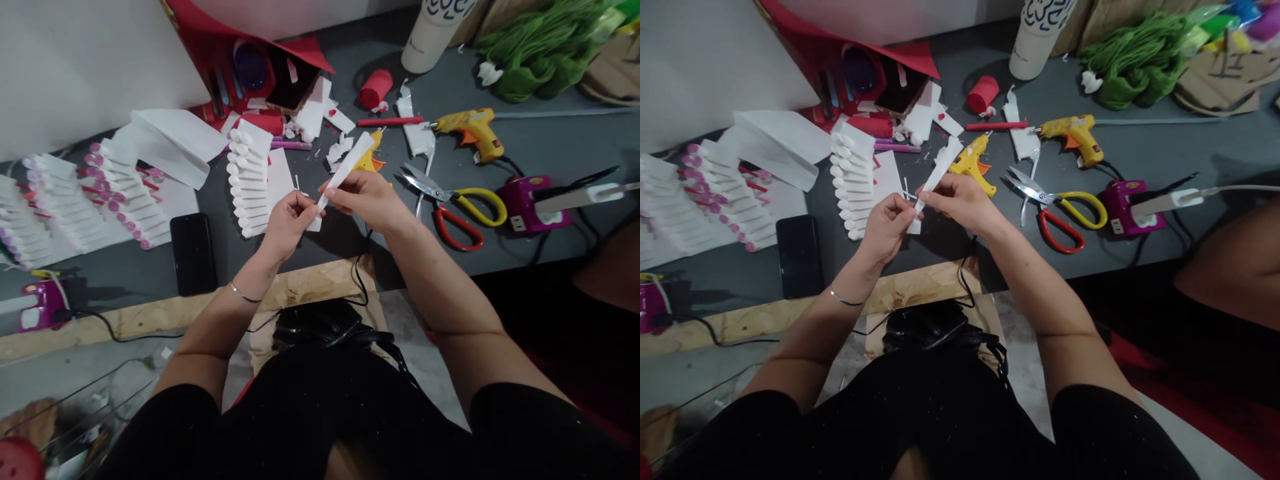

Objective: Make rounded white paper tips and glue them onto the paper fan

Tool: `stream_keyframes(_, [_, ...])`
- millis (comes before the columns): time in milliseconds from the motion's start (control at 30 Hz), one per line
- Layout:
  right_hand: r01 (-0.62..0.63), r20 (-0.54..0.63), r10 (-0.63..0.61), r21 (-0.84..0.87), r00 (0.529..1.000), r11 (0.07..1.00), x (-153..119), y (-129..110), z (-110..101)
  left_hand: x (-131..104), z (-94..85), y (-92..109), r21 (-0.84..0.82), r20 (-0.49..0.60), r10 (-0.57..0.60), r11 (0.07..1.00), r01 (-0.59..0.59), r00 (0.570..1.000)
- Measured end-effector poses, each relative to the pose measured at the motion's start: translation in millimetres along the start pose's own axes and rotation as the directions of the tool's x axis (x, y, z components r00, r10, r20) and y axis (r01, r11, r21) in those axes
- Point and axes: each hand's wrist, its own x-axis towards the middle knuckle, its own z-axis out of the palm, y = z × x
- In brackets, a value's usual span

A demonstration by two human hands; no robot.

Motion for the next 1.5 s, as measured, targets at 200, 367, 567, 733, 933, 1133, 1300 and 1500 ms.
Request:
stream_keyframes(200, [0.059, -0.081, -0.061, -0.021, 0.995, 0.998, 5.5, 9.6, 5.3, -3.1, 3.9, 9.0, -0.028, 0.039, -0.164, 0.986, 0.165, 0.986])
stream_keyframes(367, [0.071, -0.172, -0.085, -0.081, 0.981, 0.994, 4.6, 14.4, 8.9, -1.9, 5.3, 11.3, 0.309, 0.083, -0.074, 0.95, 0.045, 0.994])
stream_keyframes(567, [0.022, -0.19, -0.012, 0.051, 0.982, 0.998, 2.6, 12.2, 7.5, -3.9, 6.7, 4.9, 0.448, 0.079, 0.029, 0.892, -0.061, 0.996])
stream_keyframes(733, [0.041, -0.282, 0.002, 0.146, 0.959, 0.988, 4.1, 11.5, 0.9, -6.5, 9.0, 5.8, 0.22, 0.168, -0.14, 0.97, 0.102, 0.976])
stream_keyframes(933, [0.079, -0.312, -0.023, 0.169, 0.95, 0.983, 6.1, 10.7, -9.7, -9.0, 6.3, 13.1, 0.16, 0.259, -0.232, 0.968, 0.196, 0.938])
stream_keyframes(1133, [0.099, -0.34, -0.059, 0.1, 0.938, 0.99, 5.8, 12.3, -15.9, -11.1, 5.4, 14.2, 0.153, 0.26, -0.242, 0.966, 0.208, 0.935])
stream_keyframes(1300, [0.094, -0.353, -0.087, 0.001, 0.931, 0.996, 7.4, 16.4, -24.2, -11.2, 5.2, 12.3, 0.179, 0.228, -0.223, 0.966, 0.184, 0.948])
stream_keyframes(1500, [0.086, -0.397, -0.105, -0.066, 0.912, 0.994, 8.8, 20.2, -31.9, -12.5, 6.2, 9.9, 0.281, 0.157, -0.116, 0.957, 0.068, 0.981])
